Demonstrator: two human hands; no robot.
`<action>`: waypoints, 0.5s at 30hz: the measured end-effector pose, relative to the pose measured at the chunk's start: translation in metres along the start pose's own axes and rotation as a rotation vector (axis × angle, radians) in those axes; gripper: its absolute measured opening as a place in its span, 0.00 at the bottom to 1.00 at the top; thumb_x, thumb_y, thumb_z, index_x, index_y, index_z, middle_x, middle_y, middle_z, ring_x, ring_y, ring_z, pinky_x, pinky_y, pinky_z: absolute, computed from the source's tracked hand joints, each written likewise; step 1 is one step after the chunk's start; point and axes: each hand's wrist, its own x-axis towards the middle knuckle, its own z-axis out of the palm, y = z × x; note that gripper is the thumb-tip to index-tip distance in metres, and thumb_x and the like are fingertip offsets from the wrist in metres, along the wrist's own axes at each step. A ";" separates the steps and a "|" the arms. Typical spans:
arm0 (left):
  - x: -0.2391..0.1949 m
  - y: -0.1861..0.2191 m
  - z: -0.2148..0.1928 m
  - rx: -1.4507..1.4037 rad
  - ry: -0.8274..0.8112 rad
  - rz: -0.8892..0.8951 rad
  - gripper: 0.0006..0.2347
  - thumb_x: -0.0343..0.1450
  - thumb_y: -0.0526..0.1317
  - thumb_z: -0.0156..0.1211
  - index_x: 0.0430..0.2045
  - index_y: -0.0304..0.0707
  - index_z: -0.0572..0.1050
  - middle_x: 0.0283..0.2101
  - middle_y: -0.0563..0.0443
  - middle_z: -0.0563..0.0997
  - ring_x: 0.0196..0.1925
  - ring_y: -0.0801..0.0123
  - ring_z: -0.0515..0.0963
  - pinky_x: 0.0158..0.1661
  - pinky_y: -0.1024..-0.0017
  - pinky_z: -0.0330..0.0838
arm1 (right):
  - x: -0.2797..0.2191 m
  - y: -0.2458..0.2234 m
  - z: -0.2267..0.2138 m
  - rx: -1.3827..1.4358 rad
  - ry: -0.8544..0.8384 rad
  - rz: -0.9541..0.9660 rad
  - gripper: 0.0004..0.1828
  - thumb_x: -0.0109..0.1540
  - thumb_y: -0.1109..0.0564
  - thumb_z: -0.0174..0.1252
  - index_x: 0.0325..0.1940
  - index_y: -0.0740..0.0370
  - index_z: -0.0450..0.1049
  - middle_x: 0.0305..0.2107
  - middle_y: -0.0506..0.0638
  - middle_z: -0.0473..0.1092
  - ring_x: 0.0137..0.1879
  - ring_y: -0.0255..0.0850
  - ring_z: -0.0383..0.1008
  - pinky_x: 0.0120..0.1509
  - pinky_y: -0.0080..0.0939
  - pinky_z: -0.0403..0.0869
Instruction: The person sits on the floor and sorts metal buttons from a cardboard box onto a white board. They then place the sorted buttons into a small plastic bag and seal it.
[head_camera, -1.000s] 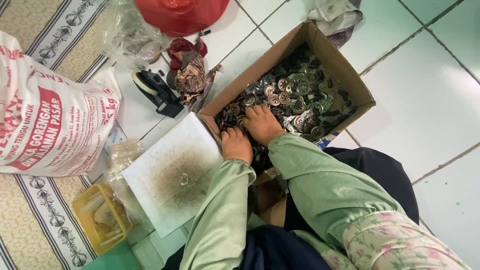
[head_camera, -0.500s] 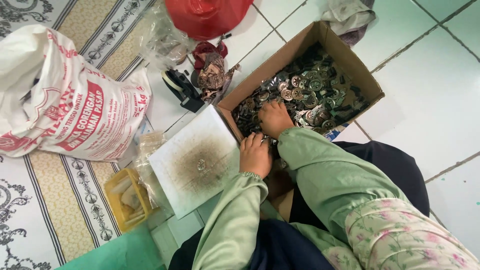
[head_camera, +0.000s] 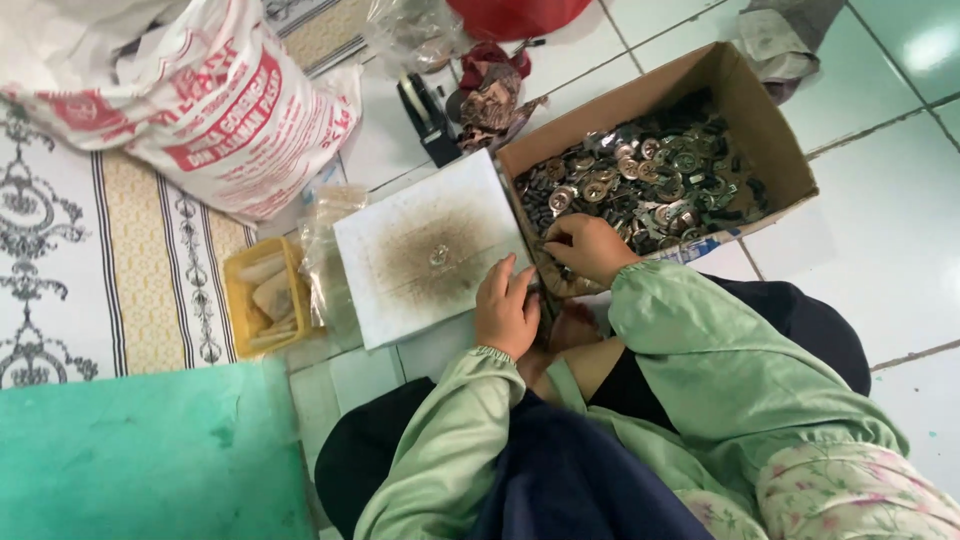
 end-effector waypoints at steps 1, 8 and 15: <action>-0.012 -0.011 -0.001 -0.004 0.008 -0.021 0.16 0.75 0.38 0.54 0.59 0.39 0.70 0.66 0.36 0.61 0.69 0.43 0.64 0.63 0.48 0.65 | -0.004 -0.005 0.010 -0.009 -0.020 -0.006 0.13 0.66 0.55 0.59 0.50 0.64 0.79 0.42 0.63 0.77 0.49 0.57 0.79 0.50 0.58 0.80; -0.047 -0.091 -0.020 0.068 0.206 -0.064 0.14 0.75 0.39 0.55 0.55 0.43 0.72 0.65 0.41 0.63 0.67 0.47 0.66 0.63 0.49 0.62 | 0.016 -0.024 0.092 0.005 0.011 -0.014 0.11 0.63 0.54 0.63 0.48 0.60 0.80 0.39 0.57 0.78 0.48 0.51 0.79 0.50 0.52 0.80; -0.037 -0.161 -0.011 0.085 0.303 -0.185 0.18 0.76 0.40 0.53 0.61 0.45 0.65 0.64 0.38 0.64 0.69 0.45 0.64 0.64 0.46 0.60 | 0.066 -0.054 0.171 -0.113 0.064 -0.087 0.11 0.64 0.52 0.62 0.47 0.58 0.81 0.39 0.53 0.78 0.49 0.48 0.79 0.54 0.46 0.79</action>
